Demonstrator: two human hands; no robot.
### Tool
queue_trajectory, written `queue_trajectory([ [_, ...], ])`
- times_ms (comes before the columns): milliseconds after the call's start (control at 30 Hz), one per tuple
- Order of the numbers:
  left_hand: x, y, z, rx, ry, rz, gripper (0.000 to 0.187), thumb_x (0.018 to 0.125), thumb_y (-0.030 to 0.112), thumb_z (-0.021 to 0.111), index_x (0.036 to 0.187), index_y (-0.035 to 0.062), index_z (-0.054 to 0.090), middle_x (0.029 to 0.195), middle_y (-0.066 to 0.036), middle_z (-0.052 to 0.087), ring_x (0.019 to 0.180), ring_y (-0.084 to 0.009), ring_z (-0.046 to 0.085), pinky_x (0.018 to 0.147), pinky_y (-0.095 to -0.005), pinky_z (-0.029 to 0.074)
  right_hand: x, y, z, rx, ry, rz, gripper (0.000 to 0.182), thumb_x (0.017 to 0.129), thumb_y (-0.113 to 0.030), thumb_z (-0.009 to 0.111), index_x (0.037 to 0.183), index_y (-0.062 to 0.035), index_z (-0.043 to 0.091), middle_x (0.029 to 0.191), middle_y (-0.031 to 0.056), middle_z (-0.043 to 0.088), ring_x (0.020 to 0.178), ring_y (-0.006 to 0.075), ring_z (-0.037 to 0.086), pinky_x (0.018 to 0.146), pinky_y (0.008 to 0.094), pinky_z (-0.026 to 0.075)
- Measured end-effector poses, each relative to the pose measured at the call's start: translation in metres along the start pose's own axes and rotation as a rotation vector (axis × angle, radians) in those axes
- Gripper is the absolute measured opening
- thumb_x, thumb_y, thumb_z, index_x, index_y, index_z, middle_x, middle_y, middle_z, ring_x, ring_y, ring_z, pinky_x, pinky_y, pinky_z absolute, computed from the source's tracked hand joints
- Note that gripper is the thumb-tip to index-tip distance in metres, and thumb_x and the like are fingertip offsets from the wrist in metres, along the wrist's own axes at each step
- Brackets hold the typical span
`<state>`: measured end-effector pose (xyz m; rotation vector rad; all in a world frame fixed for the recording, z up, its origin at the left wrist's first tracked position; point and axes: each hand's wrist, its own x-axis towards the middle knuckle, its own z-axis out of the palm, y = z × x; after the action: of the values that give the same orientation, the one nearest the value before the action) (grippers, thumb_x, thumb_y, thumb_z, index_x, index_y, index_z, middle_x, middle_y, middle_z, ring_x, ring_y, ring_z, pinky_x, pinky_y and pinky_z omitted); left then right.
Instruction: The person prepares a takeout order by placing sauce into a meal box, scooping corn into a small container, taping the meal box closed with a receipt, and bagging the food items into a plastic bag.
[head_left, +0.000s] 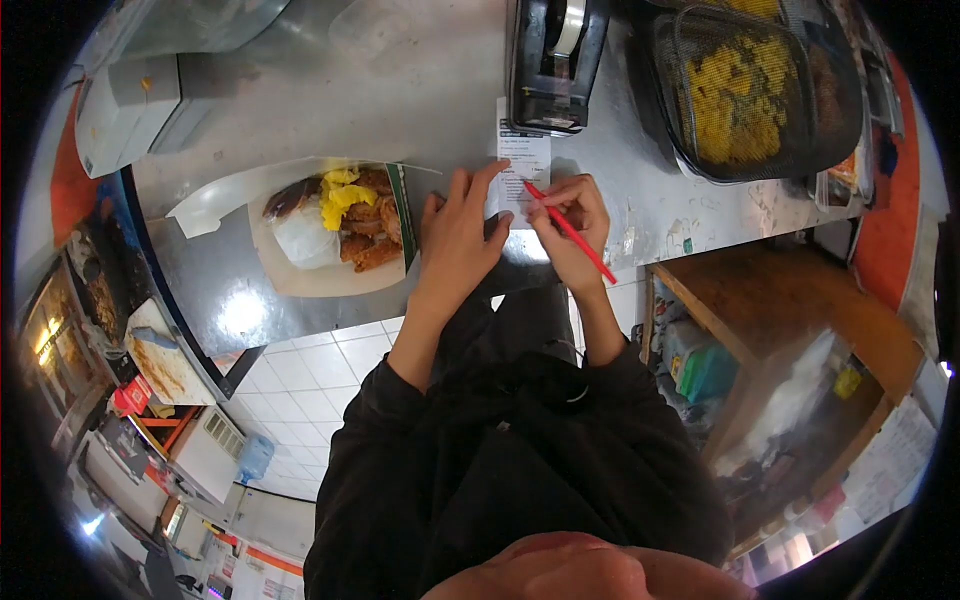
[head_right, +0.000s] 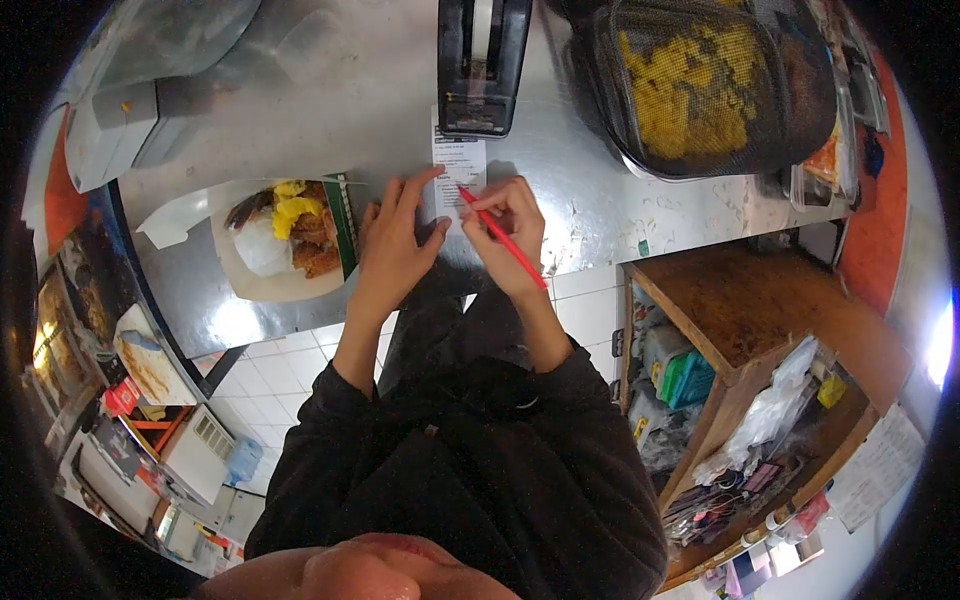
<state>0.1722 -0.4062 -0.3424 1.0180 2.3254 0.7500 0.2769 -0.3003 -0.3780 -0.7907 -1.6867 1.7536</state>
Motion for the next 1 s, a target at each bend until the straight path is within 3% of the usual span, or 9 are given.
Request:
queue_trajectory([
  [67, -0.002, -0.002, 0.001, 0.002, 0.013, 0.016, 0.056, 0.077, 0.016, 0.066, 0.129, 0.0196, 0.046, 0.099, -0.009, 0.050, 0.087, -0.0245, 0.055, 0.078, -0.0366, 0.037, -0.003, 0.007, -0.009, 0.045, 0.006, 0.066, 0.015, 0.074, 0.009, 0.067, 0.078, 0.0020, 0.055, 0.083, 0.0072, 0.053, 0.076, 0.0121, 0.059, 0.066, 0.0218, 0.049],
  [133, -0.001, -0.001, 0.000, 0.009, 0.002, 0.007, 0.056, 0.077, 0.016, 0.066, 0.130, 0.0198, 0.046, 0.099, -0.009, 0.050, 0.088, -0.0251, 0.055, 0.079, -0.0369, 0.037, -0.003, 0.009, -0.011, -0.077, -0.132, 0.041, 0.015, 0.075, 0.009, 0.067, 0.076, 0.0030, 0.053, 0.083, 0.0068, 0.052, 0.072, 0.0112, 0.059, 0.060, 0.0220, 0.050],
  [333, -0.001, -0.001, -0.001, 0.008, 0.006, 0.021, 0.056, 0.078, 0.016, 0.066, 0.130, 0.0203, 0.045, 0.102, -0.010, 0.051, 0.088, -0.0261, 0.055, 0.079, -0.0372, 0.037, 0.002, -0.001, -0.006, 0.013, -0.113, 0.113, 0.014, 0.078, 0.008, 0.065, 0.074, 0.0040, 0.053, 0.081, 0.0074, 0.052, 0.063, 0.0104, 0.058, 0.053, 0.0222, 0.051],
  [433, 0.000, -0.001, -0.002, 0.018, -0.012, 0.009, 0.057, 0.078, 0.016, 0.066, 0.130, 0.0205, 0.045, 0.102, -0.009, 0.051, 0.089, -0.0250, 0.055, 0.079, -0.0366, 0.037, -0.001, 0.001, -0.006, -0.052, -0.081, 0.020, 0.013, 0.078, 0.008, 0.065, 0.075, 0.0044, 0.054, 0.081, 0.0076, 0.052, 0.064, 0.0108, 0.059, 0.053, 0.0222, 0.052],
  [1000, 0.000, -0.002, 0.000, 0.023, 0.005, 0.017, 0.056, 0.077, 0.015, 0.067, 0.129, 0.0205, 0.046, 0.100, -0.008, 0.051, 0.089, -0.0233, 0.055, 0.078, -0.0358, 0.037, -0.002, 0.005, -0.012, -0.084, -0.155, 0.046, 0.012, 0.075, 0.010, 0.065, 0.075, 0.0039, 0.054, 0.080, 0.0076, 0.053, 0.064, 0.0107, 0.057, 0.052, 0.0222, 0.049],
])
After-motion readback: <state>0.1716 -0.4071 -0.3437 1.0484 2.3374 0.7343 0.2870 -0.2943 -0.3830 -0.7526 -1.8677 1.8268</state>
